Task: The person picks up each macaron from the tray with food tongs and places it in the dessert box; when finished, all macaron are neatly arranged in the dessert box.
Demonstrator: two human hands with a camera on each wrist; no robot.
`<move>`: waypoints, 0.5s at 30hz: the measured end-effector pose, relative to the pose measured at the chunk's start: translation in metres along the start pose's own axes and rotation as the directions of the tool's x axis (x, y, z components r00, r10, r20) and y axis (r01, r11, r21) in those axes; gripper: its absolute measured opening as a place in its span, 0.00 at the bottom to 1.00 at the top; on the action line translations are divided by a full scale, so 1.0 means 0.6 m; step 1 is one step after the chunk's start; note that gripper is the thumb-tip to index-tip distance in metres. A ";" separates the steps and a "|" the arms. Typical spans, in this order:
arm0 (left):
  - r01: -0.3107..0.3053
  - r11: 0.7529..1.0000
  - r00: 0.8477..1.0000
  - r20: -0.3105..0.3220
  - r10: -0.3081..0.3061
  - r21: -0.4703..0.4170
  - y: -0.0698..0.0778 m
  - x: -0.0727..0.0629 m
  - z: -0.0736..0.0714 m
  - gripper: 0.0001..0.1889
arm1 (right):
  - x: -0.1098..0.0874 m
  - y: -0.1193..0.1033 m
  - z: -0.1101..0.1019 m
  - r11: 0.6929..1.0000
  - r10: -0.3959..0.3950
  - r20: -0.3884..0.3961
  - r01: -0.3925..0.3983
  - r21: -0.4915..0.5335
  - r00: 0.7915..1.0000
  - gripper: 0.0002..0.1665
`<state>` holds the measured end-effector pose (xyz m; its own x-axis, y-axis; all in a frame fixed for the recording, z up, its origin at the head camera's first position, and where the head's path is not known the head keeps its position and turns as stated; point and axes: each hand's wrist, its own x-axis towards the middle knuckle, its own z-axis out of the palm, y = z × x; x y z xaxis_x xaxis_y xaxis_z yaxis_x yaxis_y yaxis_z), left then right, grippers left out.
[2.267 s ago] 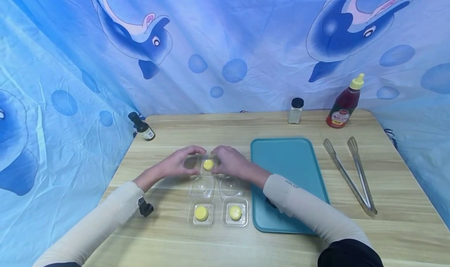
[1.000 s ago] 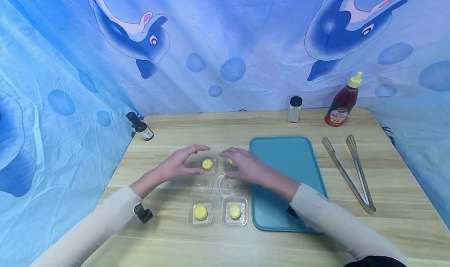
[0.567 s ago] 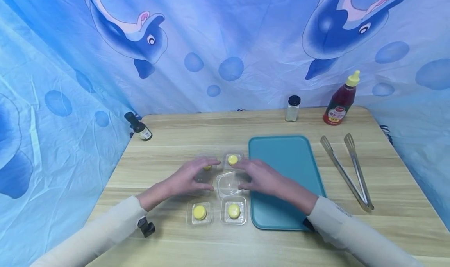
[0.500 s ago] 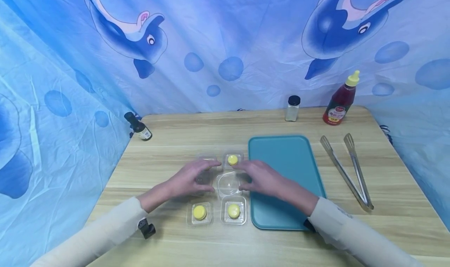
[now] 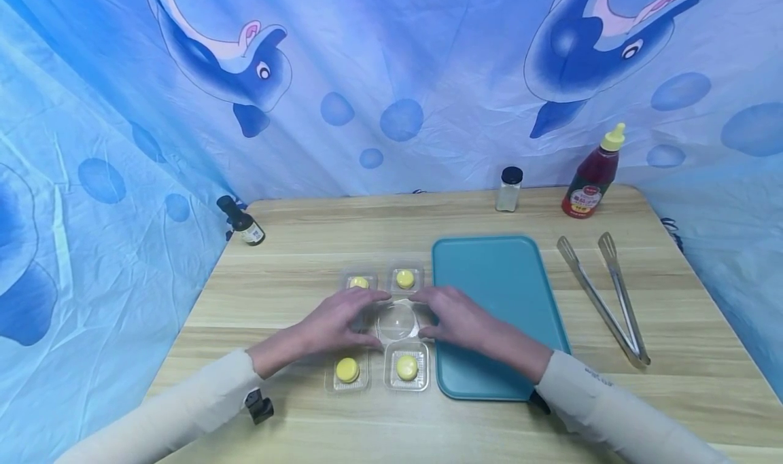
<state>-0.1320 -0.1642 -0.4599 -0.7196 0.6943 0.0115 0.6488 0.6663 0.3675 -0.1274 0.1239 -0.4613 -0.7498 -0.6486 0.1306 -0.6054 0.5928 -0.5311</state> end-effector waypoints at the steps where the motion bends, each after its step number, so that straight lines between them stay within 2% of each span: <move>1: -0.001 1.000 1.000 0.002 0.001 0.005 0.000 0.001 0.002 0.50 | 0.000 0.000 0.001 1.000 0.003 -0.002 -0.003 0.001 1.000 0.36; 15: -0.005 0.999 1.000 0.005 0.005 0.042 0.004 0.006 0.013 0.50 | -0.001 -0.003 0.015 1.000 0.013 -0.031 -0.012 0.016 0.999 0.38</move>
<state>-0.1310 -0.1579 -0.4662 -0.7153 0.6988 0.0085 0.6620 0.6736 0.3285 -0.1233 0.1192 -0.4680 -0.7655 -0.6257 0.1499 -0.5916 0.5929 -0.5463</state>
